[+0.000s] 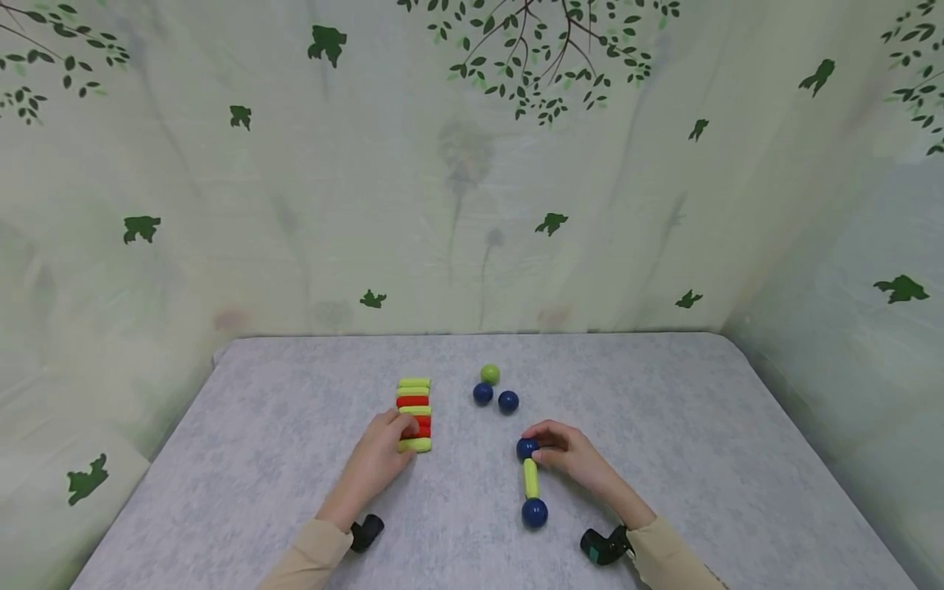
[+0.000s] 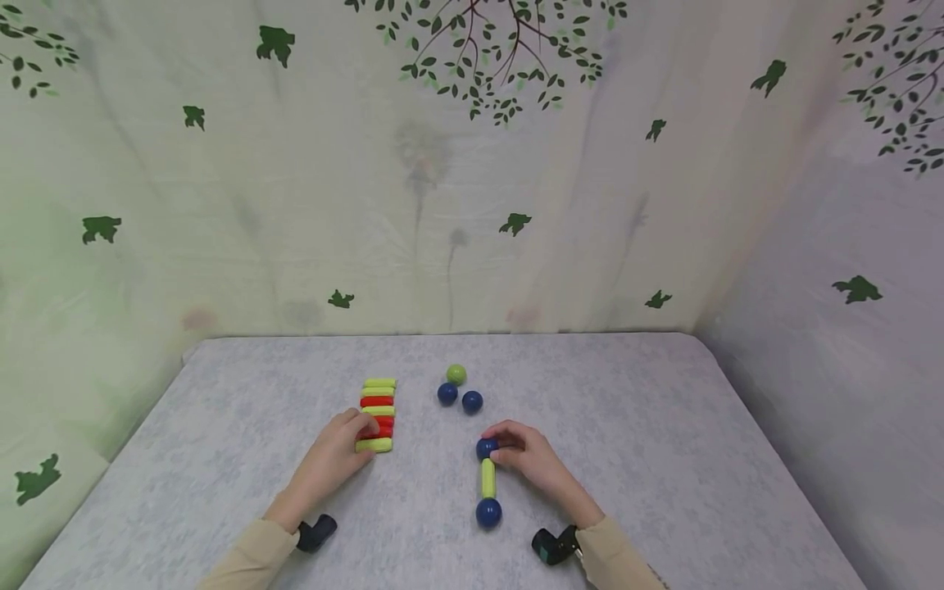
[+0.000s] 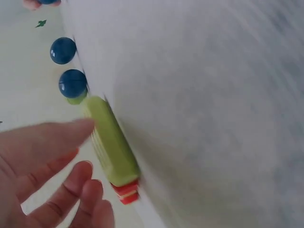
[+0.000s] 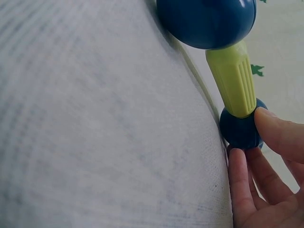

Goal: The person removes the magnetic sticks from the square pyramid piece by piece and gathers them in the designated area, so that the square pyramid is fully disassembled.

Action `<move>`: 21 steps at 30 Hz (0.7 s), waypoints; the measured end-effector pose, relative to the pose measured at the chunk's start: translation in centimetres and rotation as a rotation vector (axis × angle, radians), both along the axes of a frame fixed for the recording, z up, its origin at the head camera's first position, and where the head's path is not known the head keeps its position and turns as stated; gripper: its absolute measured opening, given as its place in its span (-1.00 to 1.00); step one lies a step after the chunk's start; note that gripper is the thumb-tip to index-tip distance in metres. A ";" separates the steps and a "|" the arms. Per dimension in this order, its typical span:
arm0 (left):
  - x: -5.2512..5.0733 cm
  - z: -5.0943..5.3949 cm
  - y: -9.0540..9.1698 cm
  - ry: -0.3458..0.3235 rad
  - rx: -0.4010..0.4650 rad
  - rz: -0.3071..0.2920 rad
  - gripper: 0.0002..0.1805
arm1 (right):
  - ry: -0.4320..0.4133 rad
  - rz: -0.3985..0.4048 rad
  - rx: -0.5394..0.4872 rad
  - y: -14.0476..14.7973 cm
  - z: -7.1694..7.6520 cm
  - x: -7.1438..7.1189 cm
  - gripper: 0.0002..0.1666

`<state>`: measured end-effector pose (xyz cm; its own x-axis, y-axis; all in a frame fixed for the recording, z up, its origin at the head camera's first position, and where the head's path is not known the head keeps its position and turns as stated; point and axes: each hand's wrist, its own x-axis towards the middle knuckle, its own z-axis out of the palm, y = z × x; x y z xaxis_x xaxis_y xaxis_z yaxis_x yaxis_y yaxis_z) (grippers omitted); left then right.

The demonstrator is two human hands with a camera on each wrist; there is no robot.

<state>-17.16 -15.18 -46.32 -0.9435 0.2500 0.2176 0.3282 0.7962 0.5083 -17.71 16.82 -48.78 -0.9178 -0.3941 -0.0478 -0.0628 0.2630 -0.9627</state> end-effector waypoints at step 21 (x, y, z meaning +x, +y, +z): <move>3.2 0.2 8.9 -0.300 -0.057 -0.438 -0.60 | 0.054 -0.146 0.154 -0.4 0.5 0.8 -0.68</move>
